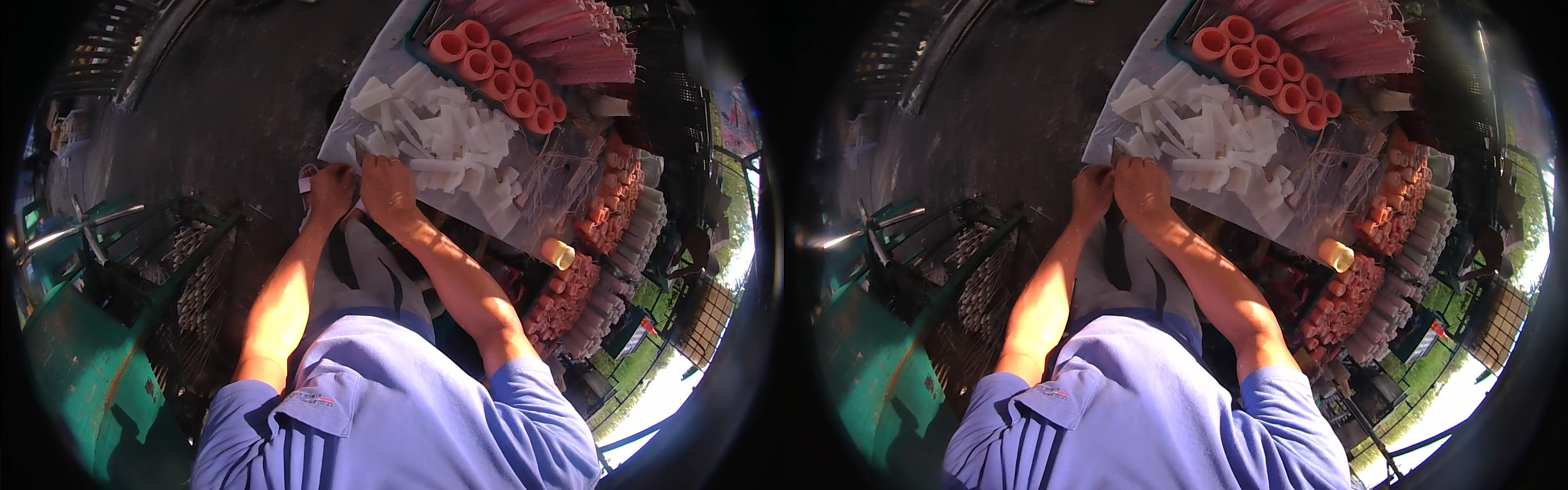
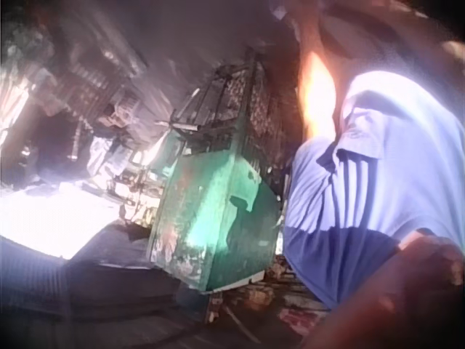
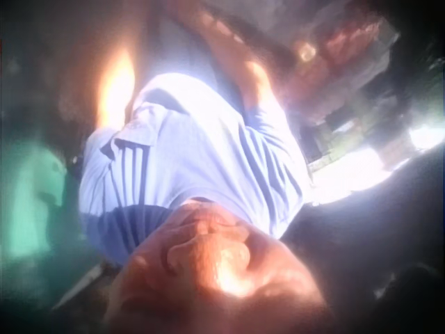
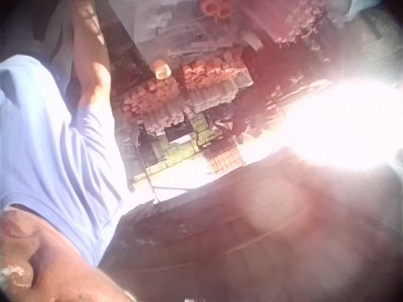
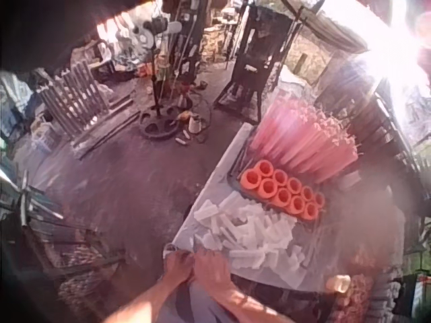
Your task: The person folds white paper pieces and places them into small cylindrical candle molds. They then dip the molds into a green basin containing a white substance, remove them, and arrange them on a tray. The person continues to insert paper into additional molds and organizes the finished items.
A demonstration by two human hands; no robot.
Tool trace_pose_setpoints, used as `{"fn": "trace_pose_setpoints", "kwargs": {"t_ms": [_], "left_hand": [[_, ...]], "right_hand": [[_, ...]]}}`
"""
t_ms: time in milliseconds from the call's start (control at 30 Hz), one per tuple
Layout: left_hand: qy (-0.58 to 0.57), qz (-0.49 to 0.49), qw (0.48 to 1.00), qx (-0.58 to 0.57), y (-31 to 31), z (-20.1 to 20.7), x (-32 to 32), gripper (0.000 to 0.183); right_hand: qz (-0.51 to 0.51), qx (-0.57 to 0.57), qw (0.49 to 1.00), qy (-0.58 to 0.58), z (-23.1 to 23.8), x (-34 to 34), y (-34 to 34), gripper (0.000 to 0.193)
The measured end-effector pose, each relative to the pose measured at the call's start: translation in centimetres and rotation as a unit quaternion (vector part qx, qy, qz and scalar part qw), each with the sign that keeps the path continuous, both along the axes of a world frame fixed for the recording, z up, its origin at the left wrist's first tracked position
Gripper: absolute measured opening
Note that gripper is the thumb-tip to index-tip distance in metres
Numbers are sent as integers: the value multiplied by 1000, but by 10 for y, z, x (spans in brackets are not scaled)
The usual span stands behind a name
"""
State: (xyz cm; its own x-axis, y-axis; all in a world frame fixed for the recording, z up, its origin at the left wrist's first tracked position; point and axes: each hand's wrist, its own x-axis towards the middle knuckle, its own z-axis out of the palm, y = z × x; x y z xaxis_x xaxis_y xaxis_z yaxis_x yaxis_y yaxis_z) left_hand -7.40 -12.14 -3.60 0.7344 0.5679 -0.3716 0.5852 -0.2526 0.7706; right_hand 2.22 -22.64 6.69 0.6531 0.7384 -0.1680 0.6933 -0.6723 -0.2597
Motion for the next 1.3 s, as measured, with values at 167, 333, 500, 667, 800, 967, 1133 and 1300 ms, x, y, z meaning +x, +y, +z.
{"fn": "trace_pose_setpoints", "kwargs": {"t_ms": [167, 333, 500, 667, 800, 967, 1133, 1300], "left_hand": [[9, 18, 1000, -9, -4, 4, 26, 43], [97, -34, 982, 157, -22, 44, 72, 82], [147, -78, 977, 130, -44, 70, 103, 93], [166, -160, 957, 176, -51, 53, 111, 81], [80, -243, 944, 210, -46, 42, 101, 70], [48, -258, 954, 146, -39, 42, 87, 67], [-23, -259, 959, 111, -37, 36, 83, 69], [44, -214, 974, -64, -32, 39, 90, 60]], "right_hand": [[-130, 188, 973, -1, 15, -5, -83, 13], [-559, 457, 542, 430, -14, -31, -173, 23], [-604, 543, 305, 498, -49, -88, -177, 37], [-617, 602, 242, 445, -79, -91, -163, 30], [-665, 575, 239, 413, -88, -80, -150, 30], [-640, 664, 148, 357, -77, -102, -154, 31], [-560, 725, 44, 399, -91, -103, -175, 38], [-551, 735, 35, 393, -95, -99, -143, 36]]}}
